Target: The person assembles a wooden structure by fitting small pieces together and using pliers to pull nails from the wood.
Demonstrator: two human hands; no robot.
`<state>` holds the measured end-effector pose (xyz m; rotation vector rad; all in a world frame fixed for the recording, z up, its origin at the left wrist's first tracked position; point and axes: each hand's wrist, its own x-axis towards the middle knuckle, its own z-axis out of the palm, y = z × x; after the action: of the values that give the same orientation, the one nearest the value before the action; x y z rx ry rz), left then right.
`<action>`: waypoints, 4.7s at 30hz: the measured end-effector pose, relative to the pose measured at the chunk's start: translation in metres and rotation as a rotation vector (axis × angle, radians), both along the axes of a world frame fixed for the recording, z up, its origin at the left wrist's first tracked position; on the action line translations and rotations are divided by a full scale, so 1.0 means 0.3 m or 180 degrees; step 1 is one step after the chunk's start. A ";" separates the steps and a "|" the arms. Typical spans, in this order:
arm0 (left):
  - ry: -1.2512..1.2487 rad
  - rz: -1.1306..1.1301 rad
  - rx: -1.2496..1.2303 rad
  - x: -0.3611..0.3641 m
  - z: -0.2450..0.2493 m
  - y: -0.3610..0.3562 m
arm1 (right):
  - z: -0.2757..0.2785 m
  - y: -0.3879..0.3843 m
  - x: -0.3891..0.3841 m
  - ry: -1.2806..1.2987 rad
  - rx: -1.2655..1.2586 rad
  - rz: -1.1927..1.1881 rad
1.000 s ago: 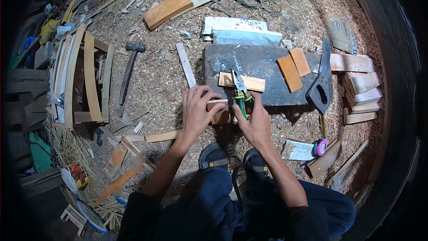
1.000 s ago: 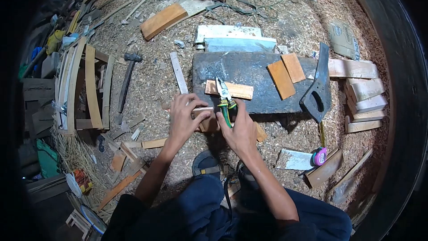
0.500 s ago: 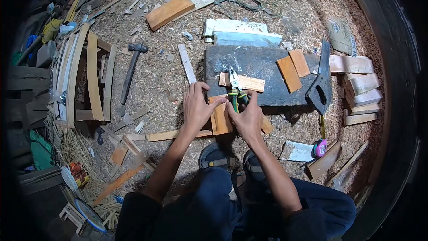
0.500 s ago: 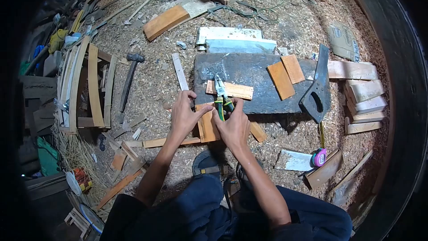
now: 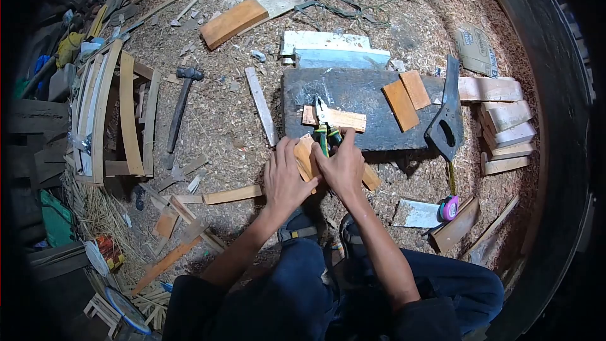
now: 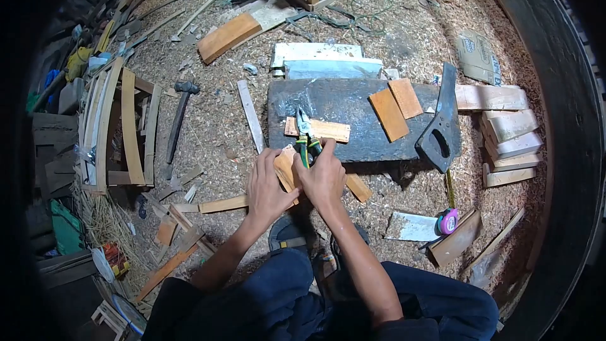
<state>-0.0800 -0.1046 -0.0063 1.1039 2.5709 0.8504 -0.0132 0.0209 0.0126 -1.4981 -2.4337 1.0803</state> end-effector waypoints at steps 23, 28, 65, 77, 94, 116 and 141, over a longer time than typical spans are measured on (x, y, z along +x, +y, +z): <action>0.0053 -0.0403 0.0542 -0.138 0.028 0.106 | 0.019 0.004 -0.018 0.0156 -0.0025 -0.0324; -0.0263 -0.0297 0.0857 -0.155 -0.026 0.131 | -0.001 0.019 0.000 0.0411 -0.0206 -0.0395; -0.0438 -0.0323 0.0796 -0.146 -0.061 0.149 | 0.007 0.044 0.030 0.0585 -0.0159 -0.0216; -0.0525 -0.0342 0.0788 -0.151 -0.085 0.142 | -0.004 -0.063 0.089 0.0559 0.0113 0.0189; -0.0533 -0.0354 0.0774 -0.151 -0.077 0.141 | -0.005 -0.043 0.088 0.0535 -0.0147 -0.0045; -0.0528 -0.0233 0.0425 -0.209 -0.096 0.094 | 0.036 -0.027 0.120 0.0815 0.0249 0.0188; -0.0742 -0.0290 0.0470 -0.233 -0.081 0.111 | -0.001 0.004 0.120 0.0067 -0.0387 0.0650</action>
<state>-0.1498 -0.0714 -0.0305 1.0803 2.2821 1.0907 0.0228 0.0220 0.0122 -1.2816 -2.5944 1.2956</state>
